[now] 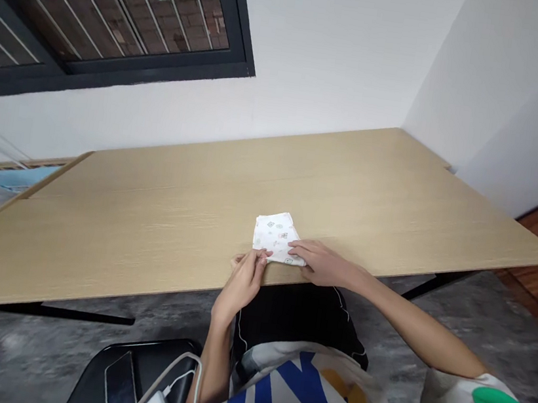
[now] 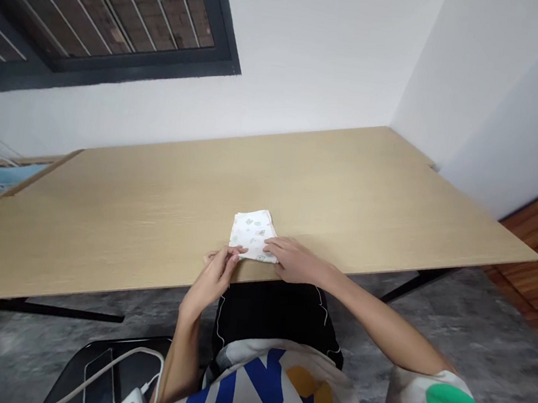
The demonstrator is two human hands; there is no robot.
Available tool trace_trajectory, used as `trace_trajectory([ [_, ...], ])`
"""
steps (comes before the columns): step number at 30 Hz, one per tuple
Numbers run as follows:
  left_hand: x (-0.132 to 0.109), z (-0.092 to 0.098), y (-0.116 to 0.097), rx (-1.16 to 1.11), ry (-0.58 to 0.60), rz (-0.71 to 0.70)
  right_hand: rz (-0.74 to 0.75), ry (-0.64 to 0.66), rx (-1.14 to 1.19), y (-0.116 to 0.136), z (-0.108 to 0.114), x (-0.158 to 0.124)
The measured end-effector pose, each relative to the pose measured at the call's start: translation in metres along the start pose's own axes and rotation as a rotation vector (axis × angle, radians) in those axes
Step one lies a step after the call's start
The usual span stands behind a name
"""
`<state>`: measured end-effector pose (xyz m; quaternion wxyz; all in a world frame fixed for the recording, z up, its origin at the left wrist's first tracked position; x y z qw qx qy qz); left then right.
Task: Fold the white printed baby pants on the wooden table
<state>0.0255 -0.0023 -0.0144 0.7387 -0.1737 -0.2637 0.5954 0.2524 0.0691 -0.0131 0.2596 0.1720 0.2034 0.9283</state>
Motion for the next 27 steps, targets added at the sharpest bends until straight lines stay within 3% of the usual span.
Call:
trace_trajectory([
  [8,-0.016,0.012,0.015,-0.037,0.1,0.013,-0.052,-0.077,0.12,0.002,0.006,-0.025],
  [13,0.003,0.014,0.026,-0.081,0.033,-0.025,-0.146,-0.153,0.201,0.001,0.014,-0.011],
  [19,0.029,0.011,0.029,-0.079,-0.125,0.197,-0.384,-0.237,0.201,-0.011,0.013,0.018],
  [23,0.039,0.001,0.029,-0.12,-0.249,0.26,-0.496,-0.281,0.21,-0.025,0.008,0.035],
  [27,0.039,-0.007,0.019,0.103,-0.294,0.266,-0.519,-0.397,0.071,-0.027,0.005,0.039],
])
Point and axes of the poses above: each hand's wrist, its own x-axis towards the middle knuckle, its own z-axis out of the back of the hand, y = z × x, the point moved 3 cm from there along x, towards the middle knuckle, and after that the axes turned 5 degrees about x, right-handed, at the moved point
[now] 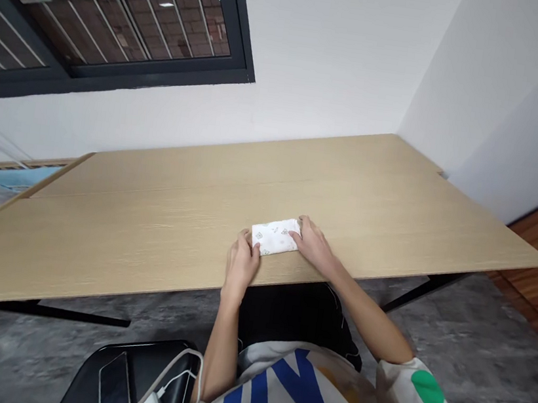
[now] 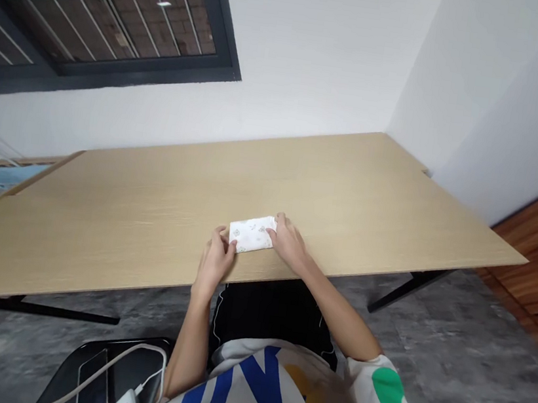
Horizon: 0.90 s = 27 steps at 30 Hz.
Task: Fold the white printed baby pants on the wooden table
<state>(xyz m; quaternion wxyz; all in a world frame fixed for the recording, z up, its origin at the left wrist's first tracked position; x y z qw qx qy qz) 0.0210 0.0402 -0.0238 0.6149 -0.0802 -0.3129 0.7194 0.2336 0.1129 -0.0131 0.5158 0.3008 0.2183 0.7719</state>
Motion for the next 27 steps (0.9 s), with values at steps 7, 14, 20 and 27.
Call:
trace_trajectory([
  [7,-0.003,-0.009,-0.025,0.138,-0.137,-0.205,0.482,0.001,-0.168,0.035,-0.001,-0.007],
  [14,0.005,-0.033,-0.021,0.209,0.197,-0.229,0.48,0.156,-0.202,0.013,-0.027,-0.007],
  [20,0.003,-0.029,-0.018,0.223,0.244,-0.245,0.372,0.233,-0.198,-0.008,-0.022,-0.012],
  [27,-0.002,-0.027,-0.008,0.22,0.21,-0.281,0.41,0.21,-0.191,-0.011,-0.024,-0.014],
])
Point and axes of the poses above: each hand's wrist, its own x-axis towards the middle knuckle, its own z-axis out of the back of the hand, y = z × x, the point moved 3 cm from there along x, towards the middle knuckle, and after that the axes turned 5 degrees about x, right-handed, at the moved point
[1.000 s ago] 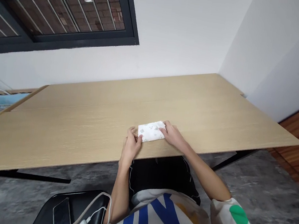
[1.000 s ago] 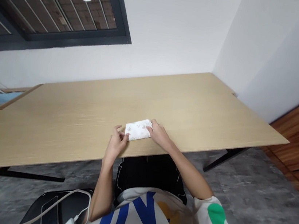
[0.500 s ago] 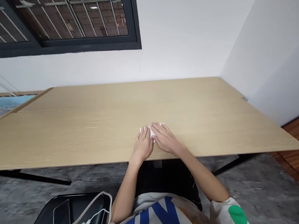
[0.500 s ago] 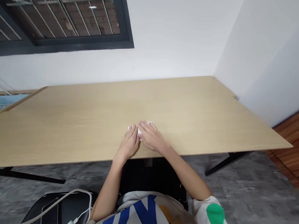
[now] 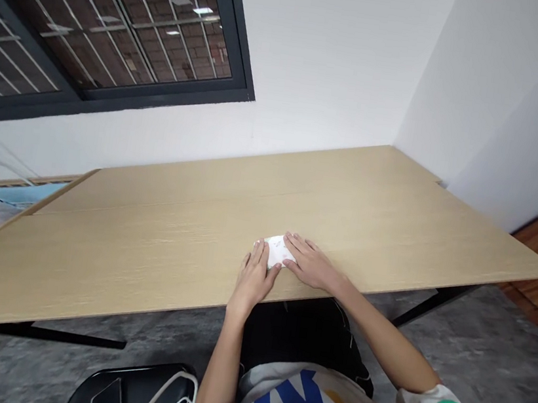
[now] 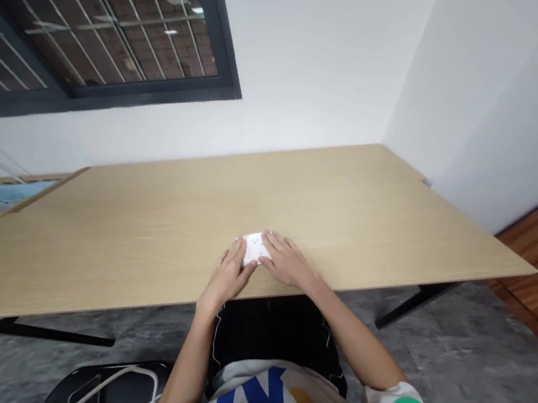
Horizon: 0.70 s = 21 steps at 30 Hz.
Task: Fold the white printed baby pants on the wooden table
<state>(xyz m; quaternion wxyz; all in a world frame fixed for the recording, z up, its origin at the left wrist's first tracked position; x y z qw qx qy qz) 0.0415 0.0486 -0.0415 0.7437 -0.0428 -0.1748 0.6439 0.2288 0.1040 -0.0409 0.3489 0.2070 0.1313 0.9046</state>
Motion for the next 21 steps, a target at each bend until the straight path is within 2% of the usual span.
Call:
trace_trajectory([
  [6,-0.01,0.003,-0.001,0.053,-0.085,-0.019,0.026,0.041,0.017,-0.001,0.006,-0.003],
  [12,0.005,0.012,0.003,-0.032,-0.058,0.018,0.008,0.18,0.082,-0.012,0.022,0.013],
  [15,0.013,0.016,0.007,-0.054,-0.082,0.017,0.011,0.179,0.115,-0.018,0.028,0.025],
  [17,0.016,0.021,0.009,-0.065,-0.139,0.011,0.013,0.13,0.125,-0.021,0.031,0.034],
  [21,0.014,0.04,0.009,-0.102,-0.368,0.1,-0.026,0.001,0.289,-0.027,0.039,0.055],
])
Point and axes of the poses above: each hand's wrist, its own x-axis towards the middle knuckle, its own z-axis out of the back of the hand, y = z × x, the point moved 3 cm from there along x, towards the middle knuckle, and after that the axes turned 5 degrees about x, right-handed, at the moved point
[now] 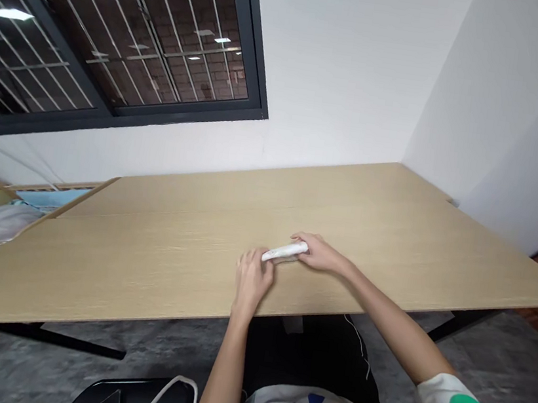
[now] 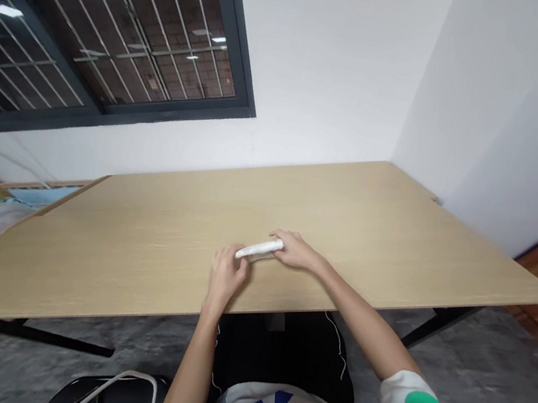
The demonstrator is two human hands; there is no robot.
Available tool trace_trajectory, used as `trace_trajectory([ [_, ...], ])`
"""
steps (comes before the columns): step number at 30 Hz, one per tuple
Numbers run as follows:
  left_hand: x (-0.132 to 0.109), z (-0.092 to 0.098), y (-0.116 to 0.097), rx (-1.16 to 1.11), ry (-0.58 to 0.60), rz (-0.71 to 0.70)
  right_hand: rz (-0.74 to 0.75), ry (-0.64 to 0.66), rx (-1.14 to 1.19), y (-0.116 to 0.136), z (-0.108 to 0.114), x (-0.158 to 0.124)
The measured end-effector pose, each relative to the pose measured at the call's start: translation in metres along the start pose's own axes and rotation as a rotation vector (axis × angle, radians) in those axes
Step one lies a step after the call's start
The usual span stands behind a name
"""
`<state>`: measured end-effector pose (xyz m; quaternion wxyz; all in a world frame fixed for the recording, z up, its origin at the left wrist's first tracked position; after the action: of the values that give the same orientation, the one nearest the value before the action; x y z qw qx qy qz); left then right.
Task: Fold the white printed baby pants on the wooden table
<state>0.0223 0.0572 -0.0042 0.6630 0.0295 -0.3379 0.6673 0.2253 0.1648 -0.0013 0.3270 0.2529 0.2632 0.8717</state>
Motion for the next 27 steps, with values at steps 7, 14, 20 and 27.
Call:
trace_trajectory([
  [7,-0.009,0.005,-0.001,-0.3,0.058,0.354,-0.161,-0.18,0.427,-0.011,-0.002,0.05],
  [14,-0.022,-0.006,-0.008,0.147,0.032,0.294,-0.279,-0.127,0.307,-0.034,-0.031,0.084],
  [20,-0.03,-0.024,-0.026,0.243,0.059,0.047,0.101,-0.245,0.055,-0.002,-0.026,0.077],
  [27,-0.034,-0.036,-0.037,0.379,0.199,-0.01,0.386,0.244,-0.034,0.037,-0.053,0.053],
])
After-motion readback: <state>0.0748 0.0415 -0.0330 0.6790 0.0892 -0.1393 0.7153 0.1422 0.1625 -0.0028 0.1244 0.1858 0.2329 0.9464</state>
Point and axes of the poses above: each hand's wrist, its own x-axis towards the middle knuckle, its own z-axis out of the back of the hand, y = z × x, the point moved 3 cm from there along x, towards the middle knuckle, and after that the axes turned 5 degrees about x, right-handed, at the moved point
